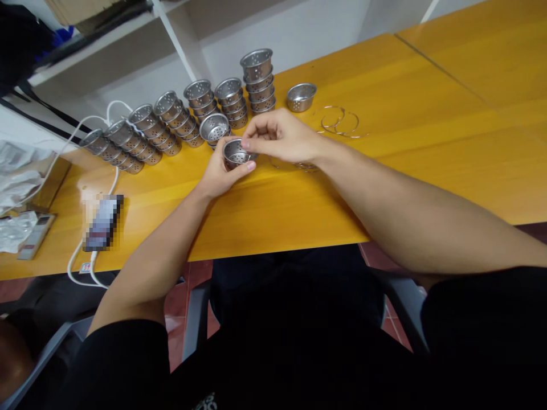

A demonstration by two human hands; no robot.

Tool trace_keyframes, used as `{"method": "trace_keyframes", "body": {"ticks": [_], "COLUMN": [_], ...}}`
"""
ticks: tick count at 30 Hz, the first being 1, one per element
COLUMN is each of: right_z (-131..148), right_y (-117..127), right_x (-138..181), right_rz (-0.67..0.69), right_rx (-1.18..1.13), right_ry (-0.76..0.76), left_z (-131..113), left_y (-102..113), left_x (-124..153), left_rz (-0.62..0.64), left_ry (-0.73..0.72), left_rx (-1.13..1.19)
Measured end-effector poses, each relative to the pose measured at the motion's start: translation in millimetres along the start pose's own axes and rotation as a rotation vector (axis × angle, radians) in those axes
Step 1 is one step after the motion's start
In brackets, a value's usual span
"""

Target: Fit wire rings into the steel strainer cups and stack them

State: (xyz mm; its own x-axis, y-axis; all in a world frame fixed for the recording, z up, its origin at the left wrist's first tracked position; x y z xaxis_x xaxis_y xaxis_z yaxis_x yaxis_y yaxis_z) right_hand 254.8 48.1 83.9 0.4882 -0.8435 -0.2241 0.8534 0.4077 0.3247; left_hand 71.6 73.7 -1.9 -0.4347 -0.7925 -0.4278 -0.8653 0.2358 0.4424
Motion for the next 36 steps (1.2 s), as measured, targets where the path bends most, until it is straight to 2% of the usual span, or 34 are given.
{"method": "trace_keyframes", "body": {"ticks": [3,8,11,16,21,28,32,36], "right_z": [-1,-11,-15,-17,-19,-11,-1,9], "right_y": [-2,-4,-5,-5,-5,0,16,18], "right_x": [1,-7,-11,-13,-12,-5,3,8], "right_rz": [0.075,0.091,0.097,0.081,0.068,-0.023,-0.164,-0.145], "right_rx": [-0.101,-0.292,-0.305,-0.264,-0.209,-0.082,0.095,0.294], "right_ry": [0.033,0.135,0.19,0.218,0.223,0.259,0.348,0.439], "left_z": [3,4,4,7,6,9,12,14], "left_y": [1,-2,-2,-2,-1,-2,1,5], "left_x": [-1,-3,-3,-3,-3,-3,-7,-9], "left_rz": [0.022,0.035,0.015,0.0,0.006,0.029,-0.01,-0.029], "left_ry": [-0.028,-0.162,-0.221,-0.217,-0.207,-0.177,-0.192,-0.208], "left_rx": [0.005,-0.037,-0.079,-0.128,-0.139,-0.127,-0.108,-0.09]}}
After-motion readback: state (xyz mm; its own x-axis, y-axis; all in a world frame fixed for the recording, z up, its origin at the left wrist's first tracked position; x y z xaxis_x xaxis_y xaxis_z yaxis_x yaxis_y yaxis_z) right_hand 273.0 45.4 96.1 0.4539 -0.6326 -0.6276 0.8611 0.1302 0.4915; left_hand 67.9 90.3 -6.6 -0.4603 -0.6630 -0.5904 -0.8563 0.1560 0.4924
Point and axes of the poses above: each hand's wrist, its own x-axis away from the middle knuckle, its own y-axis out of the back of the hand, z = x × y, the point moved 9 cm from there along -x, towards the middle knuckle, and after that the axes turned 1 degree about -z, right-handed, at the moved point
